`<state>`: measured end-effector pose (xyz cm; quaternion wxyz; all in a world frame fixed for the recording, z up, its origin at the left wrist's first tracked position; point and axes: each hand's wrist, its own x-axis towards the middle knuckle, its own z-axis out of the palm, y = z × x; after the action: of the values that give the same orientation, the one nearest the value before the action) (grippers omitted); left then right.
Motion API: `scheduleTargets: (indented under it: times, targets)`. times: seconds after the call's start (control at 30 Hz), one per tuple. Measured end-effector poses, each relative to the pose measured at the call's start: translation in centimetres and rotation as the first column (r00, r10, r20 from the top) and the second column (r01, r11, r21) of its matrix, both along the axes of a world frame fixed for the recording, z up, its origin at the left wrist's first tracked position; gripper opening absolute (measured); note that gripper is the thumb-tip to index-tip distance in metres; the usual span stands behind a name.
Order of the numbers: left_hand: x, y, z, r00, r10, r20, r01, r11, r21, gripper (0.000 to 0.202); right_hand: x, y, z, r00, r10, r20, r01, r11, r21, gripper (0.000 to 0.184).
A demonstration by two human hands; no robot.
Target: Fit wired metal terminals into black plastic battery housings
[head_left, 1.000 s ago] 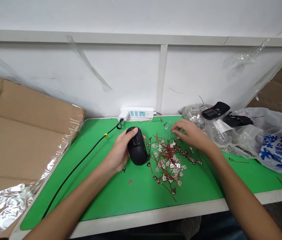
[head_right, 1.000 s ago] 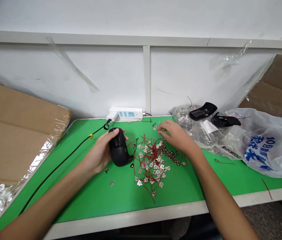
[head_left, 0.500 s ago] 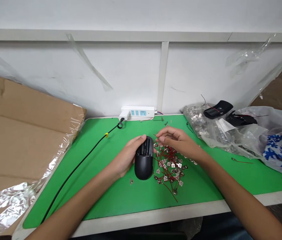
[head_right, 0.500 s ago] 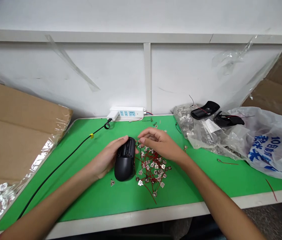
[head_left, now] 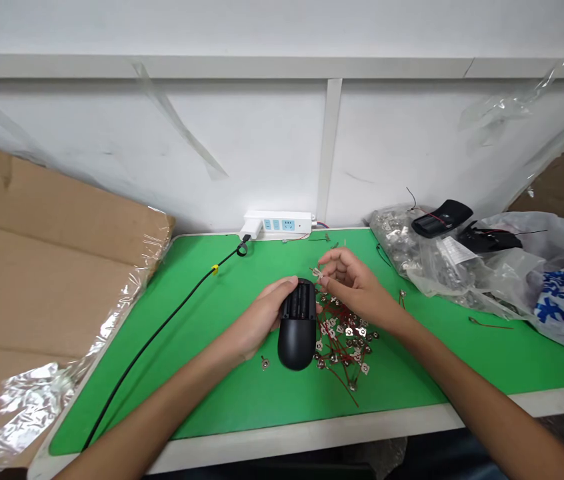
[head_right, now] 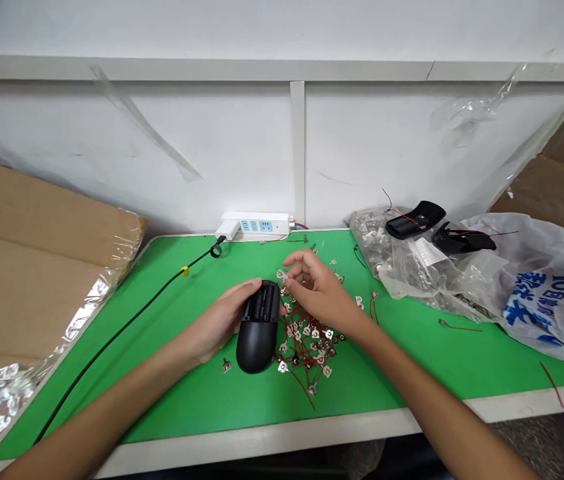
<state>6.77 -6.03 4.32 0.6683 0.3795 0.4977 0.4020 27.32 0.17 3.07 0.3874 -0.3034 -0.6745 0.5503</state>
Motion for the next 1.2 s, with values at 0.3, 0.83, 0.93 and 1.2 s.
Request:
scheduleTargets:
  times: [0.3,0.83,0.93,1.2]
  targets:
    - [0.1,-0.1,-0.4,0.999,-0.031,0.026,0.032,0.999,-0.023,0.055,-0.1,-0.4,0.6,0.993,-0.079,0.087,0.072,0.995,0.075,0.028]
    - [0.5,-0.4,-1.0,0.996,0.047,0.079,-0.045,0.999,-0.025,0.055,-0.8,-2.1,0.2,0.939,-0.231,0.253,0.040,0.809,0.587,0.018]
    - [0.6,-0.5,-0.9,0.995,0.064,0.078,-0.061,0.997,-0.043,0.055,-0.9,-2.1,0.0,0.932,-0.258,0.253,0.045,0.777,0.627,0.017]
    - [0.9,-0.7,-0.5,0.993,0.070,0.100,-0.067,0.997,-0.035,0.047,-1.5,-2.7,-0.2,0.919,-0.311,0.241,0.082,0.752,0.654,0.016]
